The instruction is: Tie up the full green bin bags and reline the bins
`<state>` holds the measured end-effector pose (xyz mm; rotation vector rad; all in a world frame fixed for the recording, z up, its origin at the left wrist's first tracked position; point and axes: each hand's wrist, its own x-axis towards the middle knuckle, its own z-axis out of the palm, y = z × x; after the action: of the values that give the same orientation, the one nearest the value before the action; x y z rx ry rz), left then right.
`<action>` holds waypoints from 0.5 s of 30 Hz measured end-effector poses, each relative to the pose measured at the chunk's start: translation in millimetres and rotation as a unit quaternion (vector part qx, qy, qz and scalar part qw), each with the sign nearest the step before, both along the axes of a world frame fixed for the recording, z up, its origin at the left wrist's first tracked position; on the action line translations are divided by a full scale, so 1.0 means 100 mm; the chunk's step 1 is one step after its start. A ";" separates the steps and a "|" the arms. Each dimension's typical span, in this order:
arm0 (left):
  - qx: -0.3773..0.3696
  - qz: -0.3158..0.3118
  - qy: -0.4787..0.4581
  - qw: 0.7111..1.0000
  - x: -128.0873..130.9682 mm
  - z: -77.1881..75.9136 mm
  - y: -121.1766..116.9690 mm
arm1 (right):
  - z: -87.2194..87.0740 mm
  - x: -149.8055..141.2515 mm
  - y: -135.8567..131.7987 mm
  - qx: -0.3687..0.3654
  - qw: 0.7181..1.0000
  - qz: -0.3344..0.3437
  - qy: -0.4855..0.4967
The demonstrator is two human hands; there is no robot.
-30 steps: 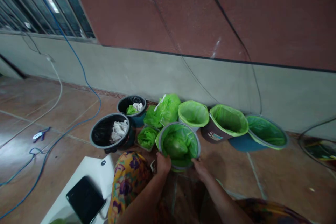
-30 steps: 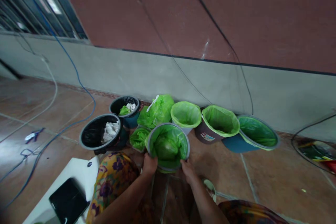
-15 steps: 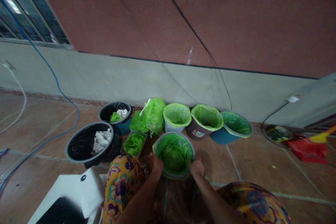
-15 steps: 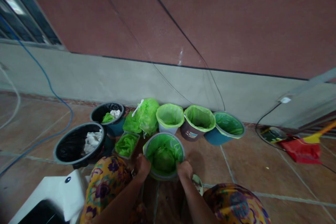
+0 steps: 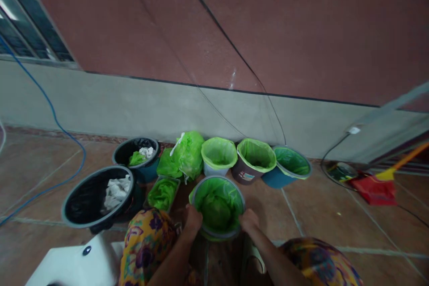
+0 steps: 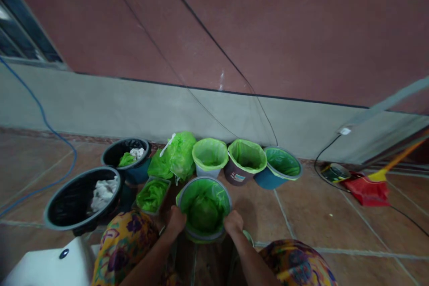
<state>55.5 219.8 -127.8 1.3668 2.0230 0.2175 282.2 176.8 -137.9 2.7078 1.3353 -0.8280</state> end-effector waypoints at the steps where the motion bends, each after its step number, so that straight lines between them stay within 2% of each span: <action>1: -0.008 0.002 0.002 1.000 -0.01 0.03 0.01 | 0.03 0.02 0.00 0.007 1.000 0.000 0.003; 3: -0.021 -0.015 0.008 1.000 -0.04 0.13 0.05 | 0.11 0.07 0.00 0.028 0.999 -0.007 0.019; 5: -0.002 -0.044 -0.001 0.999 -0.06 0.24 0.08 | 0.20 0.13 -0.01 0.051 0.996 -0.030 0.060; 7: 0.048 -0.056 -0.029 0.997 -0.07 0.35 0.12 | 0.32 0.21 0.01 0.089 0.984 -0.078 0.136; 9: 0.126 -0.041 -0.089 0.987 -0.07 0.41 0.16 | 0.45 0.28 0.08 0.154 0.954 -0.131 0.222; 12: 0.221 0.009 -0.173 0.960 -0.06 0.38 0.22 | 0.67 0.38 0.37 0.273 0.897 -0.189 0.292; 15: 0.188 0.033 -0.153 0.970 -0.05 0.27 0.26 | 0.85 0.47 0.86 0.337 0.858 -0.254 0.293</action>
<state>50.6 245.4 -101.2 1.3868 1.8236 0.8275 329.3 262.4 -52.9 3.6539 1.1166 -1.5952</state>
